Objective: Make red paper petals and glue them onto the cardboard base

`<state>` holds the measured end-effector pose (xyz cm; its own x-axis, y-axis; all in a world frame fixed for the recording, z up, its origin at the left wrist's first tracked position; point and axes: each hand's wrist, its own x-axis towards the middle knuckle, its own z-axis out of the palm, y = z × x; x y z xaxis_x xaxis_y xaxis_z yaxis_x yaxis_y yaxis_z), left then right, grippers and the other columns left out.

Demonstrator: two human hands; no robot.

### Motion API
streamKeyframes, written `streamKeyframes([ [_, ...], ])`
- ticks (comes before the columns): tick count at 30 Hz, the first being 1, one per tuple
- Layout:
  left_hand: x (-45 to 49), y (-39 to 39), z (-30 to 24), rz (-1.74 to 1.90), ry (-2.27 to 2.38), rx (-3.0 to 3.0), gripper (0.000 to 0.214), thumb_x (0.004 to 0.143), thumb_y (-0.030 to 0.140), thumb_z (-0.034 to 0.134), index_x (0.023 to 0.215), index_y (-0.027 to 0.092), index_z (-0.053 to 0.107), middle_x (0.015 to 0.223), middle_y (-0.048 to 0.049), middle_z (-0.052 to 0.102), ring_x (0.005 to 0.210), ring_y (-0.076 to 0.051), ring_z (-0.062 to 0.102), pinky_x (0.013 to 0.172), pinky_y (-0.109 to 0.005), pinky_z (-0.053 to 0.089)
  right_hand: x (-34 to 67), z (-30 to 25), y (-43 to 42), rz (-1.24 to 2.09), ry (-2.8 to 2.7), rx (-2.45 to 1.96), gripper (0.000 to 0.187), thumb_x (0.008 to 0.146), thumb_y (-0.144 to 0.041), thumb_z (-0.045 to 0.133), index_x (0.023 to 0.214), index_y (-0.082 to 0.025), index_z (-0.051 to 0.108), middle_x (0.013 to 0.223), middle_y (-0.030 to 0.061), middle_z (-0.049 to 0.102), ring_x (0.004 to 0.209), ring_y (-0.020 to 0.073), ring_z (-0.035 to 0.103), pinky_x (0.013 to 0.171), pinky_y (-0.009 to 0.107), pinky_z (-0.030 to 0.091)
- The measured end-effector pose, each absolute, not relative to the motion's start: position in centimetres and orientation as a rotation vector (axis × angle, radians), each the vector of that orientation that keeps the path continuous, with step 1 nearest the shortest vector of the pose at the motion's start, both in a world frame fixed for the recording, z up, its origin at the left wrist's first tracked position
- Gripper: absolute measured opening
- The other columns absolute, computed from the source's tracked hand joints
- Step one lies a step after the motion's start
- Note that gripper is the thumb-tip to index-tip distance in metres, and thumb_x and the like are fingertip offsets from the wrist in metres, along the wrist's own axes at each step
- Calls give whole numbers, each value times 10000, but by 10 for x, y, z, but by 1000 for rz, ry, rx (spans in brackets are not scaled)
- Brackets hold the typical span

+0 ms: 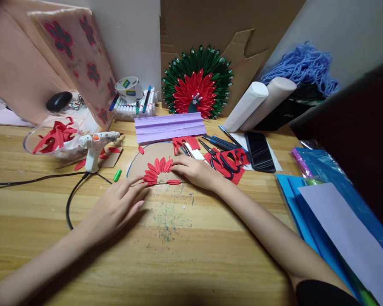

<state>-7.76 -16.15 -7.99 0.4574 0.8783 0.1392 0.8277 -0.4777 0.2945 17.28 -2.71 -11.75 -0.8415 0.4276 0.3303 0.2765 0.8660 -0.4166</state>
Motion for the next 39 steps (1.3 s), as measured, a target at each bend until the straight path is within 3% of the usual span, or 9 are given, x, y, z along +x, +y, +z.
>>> streamKeyframes([
  [10, -86, -163, -82, 485, 1536, 2524, 320, 903, 233, 433, 1206, 135, 463, 1239, -158, 508, 1101, -263, 492, 918, -434, 424, 176, -105, -33, 493, -2444, -715, 221, 913, -173, 445, 1027, -214, 630, 1050, 93, 637, 1012, 202, 587, 859, 407, 511],
  [19, -88, -163, -84, 502, 1556, 2508, 316, 912, 230, 417, 1207, 126, 468, 1216, -154, 506, 1080, -249, 489, 914, -415, 422, 169, -99, -24, 811, -2450, -941, 225, 848, -202, 585, 1069, -198, 624, 1018, 81, 610, 910, 173, 588, 823, 341, 492],
  [26, -90, -163, -86, 517, 1552, 2473, 310, 915, 228, 416, 1201, 130, 486, 1208, -145, 507, 1089, -241, 485, 926, -404, 413, 163, -95, -9, 906, -2527, -861, 77, 834, -229, 609, 871, -170, 642, 880, 57, 642, 846, 174, 590, 777, 332, 478],
  [33, -86, -164, -83, 600, 1513, 2316, 292, 917, 230, 418, 1177, 148, 524, 1199, -124, 526, 1109, -225, 480, 956, -393, 387, 167, -91, -13, 812, -2527, -743, 58, 846, -217, 589, 823, -179, 626, 819, 40, 635, 804, 162, 594, 750, 325, 486],
  [39, -72, -165, -72, 765, 1448, 1683, 275, 909, 327, 462, 1097, 194, 612, 1058, -66, 645, 975, -183, 580, 876, -329, 448, 157, -73, -46, 486, -2403, -412, 86, 860, -145, 557, 913, -164, 621, 888, 77, 670, 856, 154, 631, 744, 300, 532],
])
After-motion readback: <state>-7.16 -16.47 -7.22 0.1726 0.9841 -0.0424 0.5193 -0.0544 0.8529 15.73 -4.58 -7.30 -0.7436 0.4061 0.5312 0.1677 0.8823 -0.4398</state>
